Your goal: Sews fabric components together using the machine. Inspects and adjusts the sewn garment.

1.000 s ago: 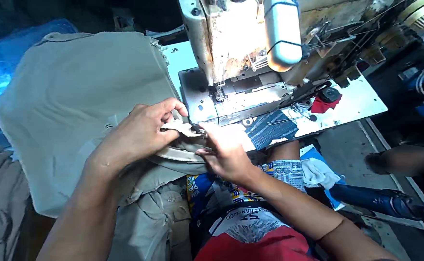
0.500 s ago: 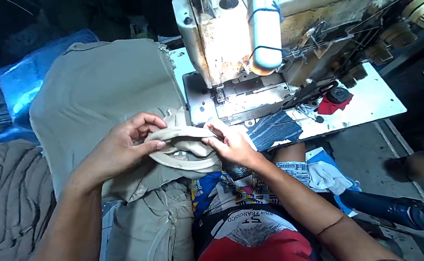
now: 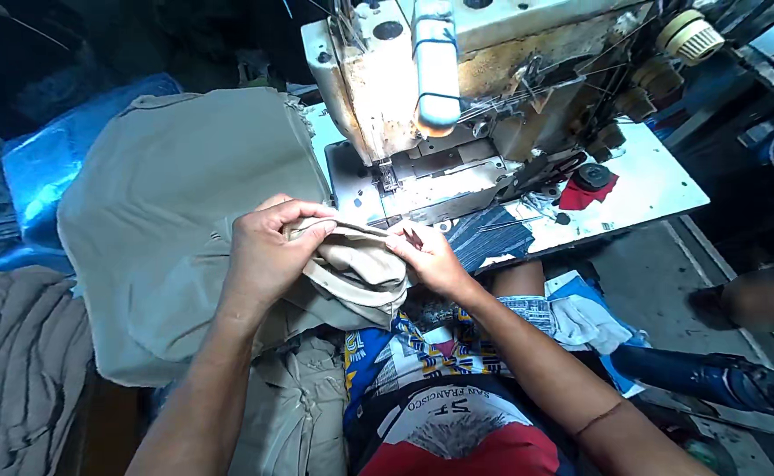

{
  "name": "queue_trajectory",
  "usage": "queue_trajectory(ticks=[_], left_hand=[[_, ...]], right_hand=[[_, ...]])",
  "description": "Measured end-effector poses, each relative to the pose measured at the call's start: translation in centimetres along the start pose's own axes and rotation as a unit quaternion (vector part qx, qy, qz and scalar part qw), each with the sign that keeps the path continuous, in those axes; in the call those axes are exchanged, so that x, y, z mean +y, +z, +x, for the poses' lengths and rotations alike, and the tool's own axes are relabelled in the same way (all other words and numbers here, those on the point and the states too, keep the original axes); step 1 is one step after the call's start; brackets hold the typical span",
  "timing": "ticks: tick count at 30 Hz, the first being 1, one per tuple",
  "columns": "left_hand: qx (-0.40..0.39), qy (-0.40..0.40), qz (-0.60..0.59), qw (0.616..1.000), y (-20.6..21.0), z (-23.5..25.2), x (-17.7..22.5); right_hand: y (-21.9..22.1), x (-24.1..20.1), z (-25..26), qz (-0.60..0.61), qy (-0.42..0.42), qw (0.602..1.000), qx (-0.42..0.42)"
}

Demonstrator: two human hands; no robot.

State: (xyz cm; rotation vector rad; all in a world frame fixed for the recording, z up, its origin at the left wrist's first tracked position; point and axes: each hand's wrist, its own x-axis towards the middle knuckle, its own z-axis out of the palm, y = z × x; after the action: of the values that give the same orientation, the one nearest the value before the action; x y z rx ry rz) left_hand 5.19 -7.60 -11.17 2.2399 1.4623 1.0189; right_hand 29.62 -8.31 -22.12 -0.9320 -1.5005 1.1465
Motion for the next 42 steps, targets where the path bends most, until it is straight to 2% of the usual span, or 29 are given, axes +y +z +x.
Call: queue_trajectory(ticks=[2, 4, 6, 8, 9, 11, 13, 15, 18, 22, 25, 29, 34, 39, 42], left_hand=[[0.040, 0.002, 0.036, 0.999, 1.0, 0.0, 0.3], [0.046, 0.016, 0.024, 0.999, 1.9, 0.2, 0.3], [0.028, 0.036, -0.075, 0.996, 3.0, 0.4, 0.1], [0.015, 0.017, -0.209, 0.978, 4.4, 0.1, 0.4], [0.009, 0.002, -0.240, 0.971, 5.1, 0.1, 0.5], [0.002, -0.004, -0.197, 0.980, 6.0, 0.5, 0.5], [0.011, 0.022, -0.062, 0.998, 6.3, 1.5, 0.2], [0.021, 0.052, 0.028, 0.998, 6.7, 3.0, -0.3], [0.014, 0.080, 0.068, 0.994, 7.1, 4.1, -1.1], [-0.001, 0.077, 0.066, 0.995, 7.3, 4.6, -1.1], [-0.004, 0.019, 0.065, 0.998, 8.3, 7.1, -2.2], [0.009, -0.007, 0.069, 0.998, 9.5, 10.7, -3.2], [0.031, 0.041, -0.071, 0.996, 10.3, 12.1, -3.9], [0.007, 0.035, -0.077, 0.996, 9.8, 11.9, -3.6], [0.011, 0.049, -0.122, 0.991, 10.1, 12.0, -3.8]], right_hand=[[-0.1, -0.1, -0.2, 0.009, 0.006, 1.000, 0.006], [-0.2, -0.3, -0.4, 0.011, 0.004, 1.000, 0.017], [-0.4, -0.4, -0.7, 0.005, -0.004, 1.000, 0.025], [-0.8, -0.6, -0.9, -0.013, 0.000, 1.000, 0.023], [-1.0, -0.7, -1.0, -0.011, 0.011, 1.000, 0.024], [-1.4, -0.7, -1.1, 0.012, 0.034, 0.999, 0.022], [-1.7, -0.4, -1.2, 0.026, 0.050, 0.998, 0.021], [-1.7, 0.0, -1.3, 0.017, 0.054, 0.998, 0.029], [-1.5, 0.1, -1.3, 0.010, 0.045, 0.997, 0.058], [-1.9, -0.2, -1.4, 0.040, 0.031, 0.995, 0.080], [-2.2, -0.6, -1.1, 0.059, 0.017, 0.993, 0.103], [-2.5, -0.6, 0.4, 0.070, 0.006, 0.989, 0.131], [-2.1, -0.7, 1.4, 0.082, -0.013, 0.984, 0.158], [-2.1, -1.4, 0.2, 0.072, 0.011, 0.985, 0.156], [-2.0, -1.3, 0.3, 0.080, 0.012, 0.984, 0.158]])
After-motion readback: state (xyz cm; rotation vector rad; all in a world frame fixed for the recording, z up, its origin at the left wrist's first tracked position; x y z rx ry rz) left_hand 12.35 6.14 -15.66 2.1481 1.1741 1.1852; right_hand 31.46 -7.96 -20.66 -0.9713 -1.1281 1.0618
